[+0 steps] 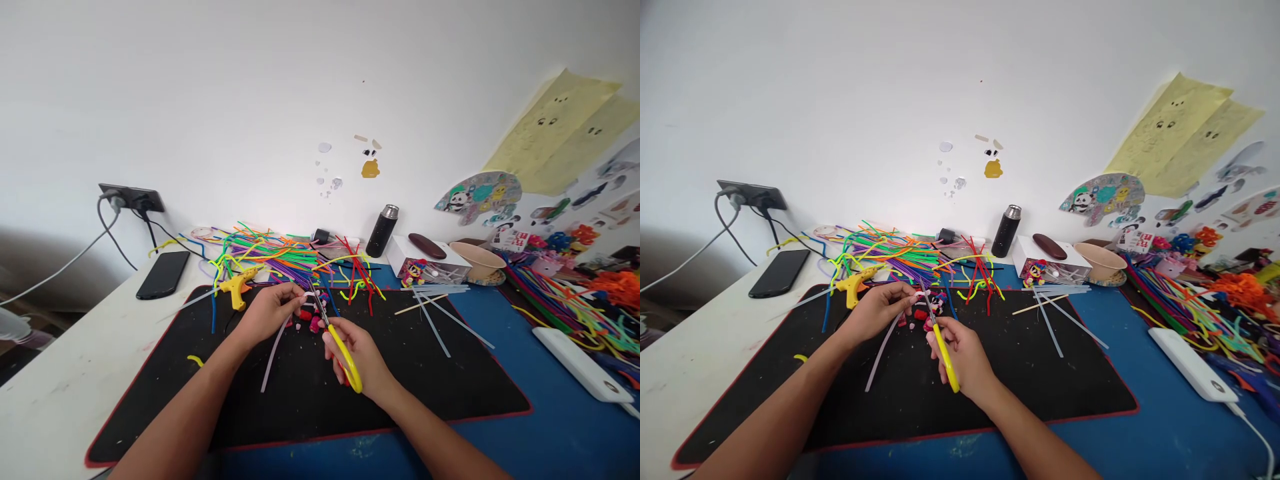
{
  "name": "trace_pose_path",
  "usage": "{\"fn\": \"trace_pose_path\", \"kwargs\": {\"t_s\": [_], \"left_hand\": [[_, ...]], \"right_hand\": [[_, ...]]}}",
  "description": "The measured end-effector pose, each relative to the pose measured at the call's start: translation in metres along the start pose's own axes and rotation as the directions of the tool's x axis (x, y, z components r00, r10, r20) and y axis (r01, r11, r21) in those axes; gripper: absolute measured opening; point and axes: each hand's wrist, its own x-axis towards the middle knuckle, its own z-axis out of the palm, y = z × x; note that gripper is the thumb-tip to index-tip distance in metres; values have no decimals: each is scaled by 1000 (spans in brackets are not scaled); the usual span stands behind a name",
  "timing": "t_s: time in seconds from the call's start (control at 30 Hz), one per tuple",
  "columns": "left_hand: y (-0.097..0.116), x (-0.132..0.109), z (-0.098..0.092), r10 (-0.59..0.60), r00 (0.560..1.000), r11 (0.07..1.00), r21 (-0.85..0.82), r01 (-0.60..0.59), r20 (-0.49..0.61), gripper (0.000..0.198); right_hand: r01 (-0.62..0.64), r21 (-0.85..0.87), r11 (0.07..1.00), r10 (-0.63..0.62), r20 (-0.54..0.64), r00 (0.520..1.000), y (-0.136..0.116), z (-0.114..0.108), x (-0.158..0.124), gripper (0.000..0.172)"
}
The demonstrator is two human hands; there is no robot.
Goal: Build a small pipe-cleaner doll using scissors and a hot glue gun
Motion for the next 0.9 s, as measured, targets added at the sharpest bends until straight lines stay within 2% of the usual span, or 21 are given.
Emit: {"fn": "trace_pose_path", "kwargs": {"t_s": [0.37, 0.5, 0.7, 0.9], "left_hand": [[5, 1, 0, -4, 1000, 998, 67, 5, -22, 31], [4, 0, -2, -10, 999, 995, 95, 7, 30, 27], [0, 0, -6, -30, 998, 954, 298, 15, 47, 23], [-3, 0, -6, -29, 996, 943, 334, 1, 79, 22]], "right_hand": [[-31, 67, 997, 34, -37, 999, 1, 3, -2, 63], [-67, 90, 994, 69, -16, 998, 8, 2, -2, 70], [-140, 164, 976, 142, -1, 990, 17, 3, 1, 78], [-171, 188, 967, 170, 23, 985, 10, 2, 2, 73]]}}
